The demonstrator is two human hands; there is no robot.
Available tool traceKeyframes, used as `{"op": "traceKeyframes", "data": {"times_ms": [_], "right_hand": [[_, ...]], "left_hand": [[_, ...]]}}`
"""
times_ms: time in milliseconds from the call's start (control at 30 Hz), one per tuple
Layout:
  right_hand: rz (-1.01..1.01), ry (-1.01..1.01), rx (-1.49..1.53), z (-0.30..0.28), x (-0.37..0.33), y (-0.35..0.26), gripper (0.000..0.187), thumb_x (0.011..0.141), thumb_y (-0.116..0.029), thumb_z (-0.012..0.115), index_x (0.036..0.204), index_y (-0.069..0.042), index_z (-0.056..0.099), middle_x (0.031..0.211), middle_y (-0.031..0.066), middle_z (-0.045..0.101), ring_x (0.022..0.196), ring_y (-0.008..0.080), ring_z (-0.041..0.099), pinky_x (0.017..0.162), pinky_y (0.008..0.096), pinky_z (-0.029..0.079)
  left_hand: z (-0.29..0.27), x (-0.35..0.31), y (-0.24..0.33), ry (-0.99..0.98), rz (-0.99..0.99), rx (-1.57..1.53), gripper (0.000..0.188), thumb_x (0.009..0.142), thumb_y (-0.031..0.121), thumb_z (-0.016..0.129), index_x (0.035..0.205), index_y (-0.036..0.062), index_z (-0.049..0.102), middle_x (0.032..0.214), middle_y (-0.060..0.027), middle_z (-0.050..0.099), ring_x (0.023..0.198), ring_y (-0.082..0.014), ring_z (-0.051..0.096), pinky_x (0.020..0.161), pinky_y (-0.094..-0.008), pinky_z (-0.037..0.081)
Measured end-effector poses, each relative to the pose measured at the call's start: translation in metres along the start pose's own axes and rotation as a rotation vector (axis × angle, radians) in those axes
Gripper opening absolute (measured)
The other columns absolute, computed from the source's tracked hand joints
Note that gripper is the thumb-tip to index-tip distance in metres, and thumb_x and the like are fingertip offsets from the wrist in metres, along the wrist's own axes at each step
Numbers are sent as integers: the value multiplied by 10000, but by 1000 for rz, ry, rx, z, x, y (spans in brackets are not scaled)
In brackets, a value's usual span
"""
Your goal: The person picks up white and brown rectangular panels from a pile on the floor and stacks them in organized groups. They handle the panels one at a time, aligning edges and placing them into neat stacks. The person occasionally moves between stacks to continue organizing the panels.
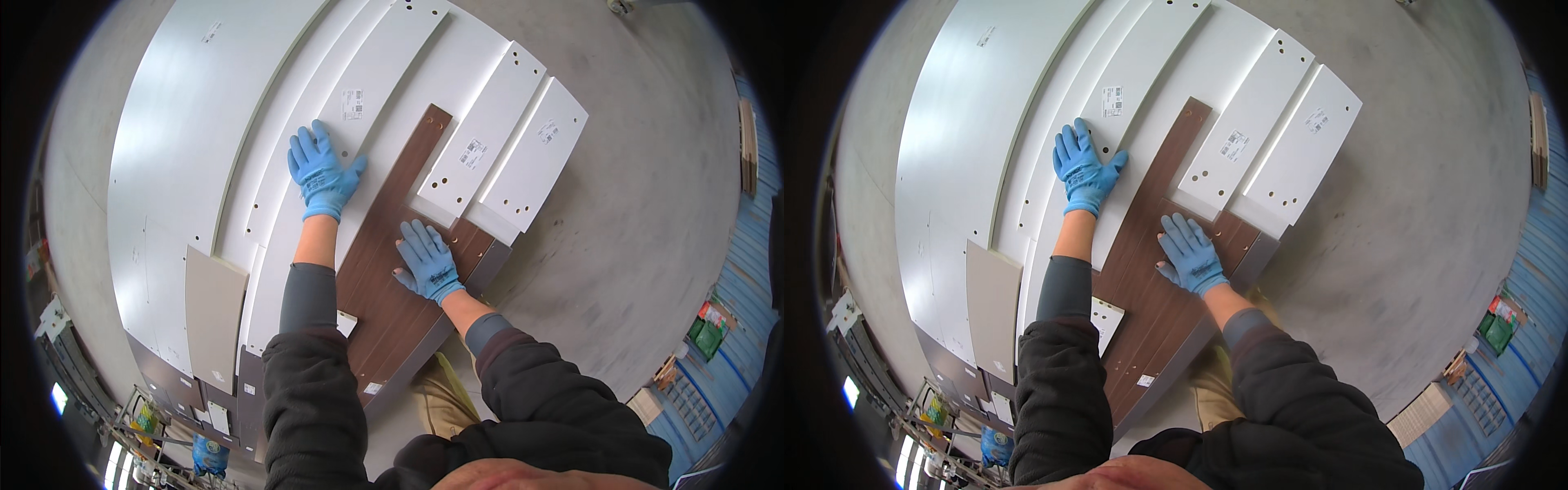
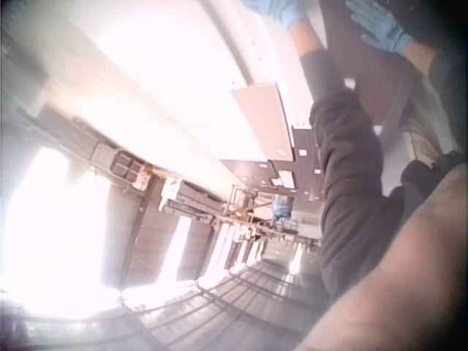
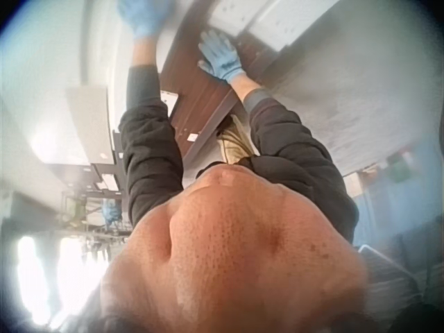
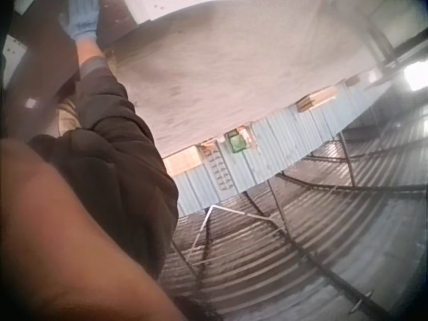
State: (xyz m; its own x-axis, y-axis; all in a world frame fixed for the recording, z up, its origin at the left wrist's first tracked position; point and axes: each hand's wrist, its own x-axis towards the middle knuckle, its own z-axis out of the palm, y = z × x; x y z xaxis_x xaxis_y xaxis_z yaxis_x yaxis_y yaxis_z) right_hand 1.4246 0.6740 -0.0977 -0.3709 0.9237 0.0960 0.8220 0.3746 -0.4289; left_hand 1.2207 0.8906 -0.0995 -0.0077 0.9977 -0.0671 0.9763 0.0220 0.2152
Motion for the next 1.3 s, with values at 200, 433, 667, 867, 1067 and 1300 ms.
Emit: {"op": "traceKeyframes", "data": {"times_ms": [200, 433, 667, 867, 1067, 1300], "right_hand": [[-3, 0, -14, 1, -1, 1, 510, 1055, -497, 514, 1286, -75, 683, 1589, 197, 515, 1523, 396, 420, 1275, 526, 286], [3, -4, -8, 1, 0, 0, 508, 1057, -501, 512, 1269, -74, 686, 1574, 198, 530, 1510, 401, 436, 1272, 525, 290], [-1, 55, -1, -1, 1, 0, 503, 1054, -501, 517, 1266, -77, 685, 1557, 196, 547, 1485, 402, 467, 1256, 529, 318], [-3, 57, 12, -1, 1, 1, 505, 1057, -501, 514, 1262, -71, 684, 1540, 197, 559, 1476, 407, 476, 1246, 535, 334], [-8, 85, 11, 0, 2, 1, 505, 1072, -497, 486, 1253, -71, 688, 1538, 197, 561, 1473, 402, 480, 1247, 532, 335], [10, 31, -11, -1, 1, 0, 513, 1078, -506, 462, 1245, -80, 694, 1551, 186, 553, 1484, 386, 470, 1261, 518, 313]], "left_hand": [[-2, 8, 1, -6, 24, 3, 1186, 734, 564, 871, 1658, 81, 306, 1608, -245, 396, 1501, -450, 351, 1253, -550, 248], [-12, 22, 13, -82, -4, 21, 1166, 741, 585, 854, 1652, 83, 326, 1589, -225, 419, 1471, -430, 384, 1232, -538, 279], [-12, 33, 25, -95, -25, 38, 1138, 759, 604, 840, 1647, 88, 349, 1590, -215, 422, 1466, -419, 395, 1228, -531, 289], [-12, 31, 23, -72, -20, 45, 1152, 757, 597, 849, 1658, 92, 337, 1599, -211, 416, 1474, -403, 393, 1232, -525, 289], [-7, 27, 22, -30, -20, 40, 1134, 757, 558, 863, 1647, 86, 343, 1583, -211, 416, 1468, -401, 392, 1227, -526, 292], [-4, 26, 20, 28, 11, 13, 1094, 756, 508, 872, 1620, 71, 363, 1542, -217, 419, 1437, -406, 400, 1204, -543, 310]]}}
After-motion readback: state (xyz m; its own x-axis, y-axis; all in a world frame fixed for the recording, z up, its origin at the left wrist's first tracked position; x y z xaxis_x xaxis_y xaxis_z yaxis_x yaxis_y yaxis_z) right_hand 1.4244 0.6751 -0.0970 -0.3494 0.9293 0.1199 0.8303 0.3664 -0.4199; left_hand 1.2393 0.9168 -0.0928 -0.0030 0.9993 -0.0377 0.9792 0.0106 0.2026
